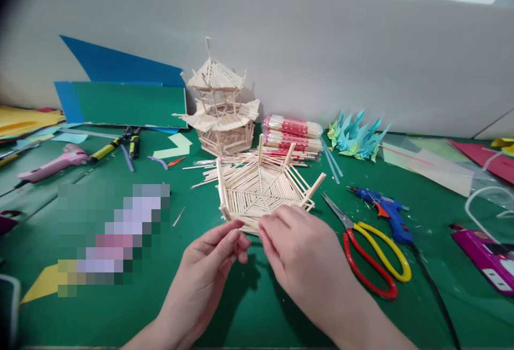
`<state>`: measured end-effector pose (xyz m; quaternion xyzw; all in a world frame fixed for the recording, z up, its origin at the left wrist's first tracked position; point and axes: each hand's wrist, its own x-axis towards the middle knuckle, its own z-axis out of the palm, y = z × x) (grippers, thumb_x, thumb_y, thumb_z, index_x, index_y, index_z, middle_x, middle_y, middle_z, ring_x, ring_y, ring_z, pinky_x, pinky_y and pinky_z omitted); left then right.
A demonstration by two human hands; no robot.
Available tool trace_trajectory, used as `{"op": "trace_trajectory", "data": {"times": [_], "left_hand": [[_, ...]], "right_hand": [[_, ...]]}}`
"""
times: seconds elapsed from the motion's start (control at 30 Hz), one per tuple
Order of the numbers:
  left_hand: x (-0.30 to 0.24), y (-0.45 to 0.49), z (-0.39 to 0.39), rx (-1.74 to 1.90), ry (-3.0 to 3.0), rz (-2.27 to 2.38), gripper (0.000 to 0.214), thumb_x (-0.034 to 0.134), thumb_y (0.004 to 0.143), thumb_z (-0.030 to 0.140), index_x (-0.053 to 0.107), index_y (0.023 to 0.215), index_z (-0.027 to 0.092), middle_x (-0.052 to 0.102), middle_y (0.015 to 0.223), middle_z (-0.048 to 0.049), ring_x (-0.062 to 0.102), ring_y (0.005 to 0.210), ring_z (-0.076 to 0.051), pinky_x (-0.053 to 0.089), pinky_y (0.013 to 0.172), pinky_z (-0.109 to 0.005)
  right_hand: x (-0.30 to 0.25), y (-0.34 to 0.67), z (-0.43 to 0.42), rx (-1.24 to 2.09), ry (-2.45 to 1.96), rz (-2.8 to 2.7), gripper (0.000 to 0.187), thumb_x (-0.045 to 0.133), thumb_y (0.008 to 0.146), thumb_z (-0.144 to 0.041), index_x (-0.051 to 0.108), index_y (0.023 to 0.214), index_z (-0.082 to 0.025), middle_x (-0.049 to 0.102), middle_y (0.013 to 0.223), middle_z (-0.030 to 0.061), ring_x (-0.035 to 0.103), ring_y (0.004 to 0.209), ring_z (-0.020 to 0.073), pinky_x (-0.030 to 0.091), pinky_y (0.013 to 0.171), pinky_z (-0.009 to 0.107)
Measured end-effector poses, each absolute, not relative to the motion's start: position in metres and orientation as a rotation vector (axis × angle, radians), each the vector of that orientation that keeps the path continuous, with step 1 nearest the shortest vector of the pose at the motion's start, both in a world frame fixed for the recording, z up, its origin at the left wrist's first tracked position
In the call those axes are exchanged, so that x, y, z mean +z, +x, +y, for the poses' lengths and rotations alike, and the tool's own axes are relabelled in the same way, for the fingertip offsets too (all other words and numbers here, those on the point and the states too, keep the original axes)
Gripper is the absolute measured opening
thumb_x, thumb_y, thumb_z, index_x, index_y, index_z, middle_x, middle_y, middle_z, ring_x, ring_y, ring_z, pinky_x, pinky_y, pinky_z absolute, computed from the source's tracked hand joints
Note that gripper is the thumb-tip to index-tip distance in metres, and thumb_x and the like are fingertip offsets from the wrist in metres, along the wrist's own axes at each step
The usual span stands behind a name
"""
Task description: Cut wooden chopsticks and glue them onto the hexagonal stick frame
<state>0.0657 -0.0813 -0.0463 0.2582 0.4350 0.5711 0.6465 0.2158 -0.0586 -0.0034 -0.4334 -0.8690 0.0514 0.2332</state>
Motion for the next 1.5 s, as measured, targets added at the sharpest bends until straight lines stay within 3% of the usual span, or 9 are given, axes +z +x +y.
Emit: {"op": "trace_trajectory", "data": {"times": [0.2, 0.3, 0.4, 0.53, 0.9, 1.5], "left_hand": [[-0.055, 0.035, -0.082, 1.496, 1.208, 1.333, 0.010, 0.068, 0.074, 0.021, 0.068, 0.084, 0.021, 0.062, 0.075, 0.0006, 0.055, 0.069, -0.012, 0.045, 0.063, -0.022], [-0.053, 0.020, -0.075, 1.624, 1.667, 1.447, 0.021, 0.065, 0.076, 0.018, 0.065, 0.097, 0.024, 0.059, 0.088, -0.0006, 0.055, 0.080, -0.015, 0.045, 0.072, -0.027], [-0.045, 0.012, -0.065, 1.550, 2.095, 1.512, 0.030, 0.064, 0.077, 0.017, 0.061, 0.106, 0.022, 0.058, 0.099, -0.0046, 0.055, 0.090, -0.019, 0.044, 0.079, -0.033], [-0.035, 0.009, -0.052, 1.366, 2.472, 1.457, 0.025, 0.063, 0.079, 0.017, 0.060, 0.103, 0.018, 0.059, 0.108, -0.0107, 0.053, 0.099, -0.024, 0.040, 0.085, -0.042], [-0.037, -0.004, -0.037, 1.226, 2.447, 1.364, 0.016, 0.062, 0.079, 0.017, 0.065, 0.095, 0.021, 0.058, 0.109, -0.0099, 0.052, 0.104, -0.025, 0.038, 0.087, -0.045], [-0.028, -0.003, -0.029, 1.181, 2.511, 1.254, 0.013, 0.061, 0.079, 0.016, 0.065, 0.090, 0.022, 0.060, 0.101, -0.0073, 0.052, 0.098, -0.024, 0.041, 0.084, -0.044]], "right_hand": [[0.005, 0.211, -0.042, 0.006, -1.199, -2.489, 0.021, 0.046, 0.086, -0.016, 0.066, 0.083, -0.017, 0.063, 0.077, 0.0048, 0.059, 0.070, 0.0161, 0.045, 0.063, 0.028], [0.004, 0.208, -0.039, -0.021, -1.232, -2.523, 0.020, 0.047, 0.086, -0.018, 0.067, 0.085, -0.018, 0.064, 0.078, 0.0047, 0.060, 0.070, 0.0159, 0.045, 0.063, 0.027], [0.004, 0.207, -0.038, -0.008, -1.248, -2.520, 0.018, 0.048, 0.086, -0.018, 0.066, 0.085, -0.018, 0.064, 0.079, 0.0043, 0.060, 0.070, 0.0153, 0.045, 0.063, 0.026], [0.006, 0.208, -0.038, 0.014, -1.278, -2.520, 0.017, 0.049, 0.086, -0.017, 0.066, 0.084, -0.018, 0.064, 0.079, 0.0038, 0.060, 0.071, 0.0151, 0.044, 0.064, 0.026], [-0.002, 0.211, -0.037, -0.037, -1.190, -2.476, 0.022, 0.045, 0.088, -0.020, 0.066, 0.084, -0.020, 0.065, 0.079, 0.0041, 0.060, 0.067, 0.0148, 0.043, 0.059, 0.025], [0.001, 0.211, -0.036, 0.082, -1.244, -2.456, 0.018, 0.049, 0.087, -0.017, 0.066, 0.084, -0.020, 0.065, 0.081, 0.0020, 0.060, 0.073, 0.0142, 0.044, 0.065, 0.025]]}}
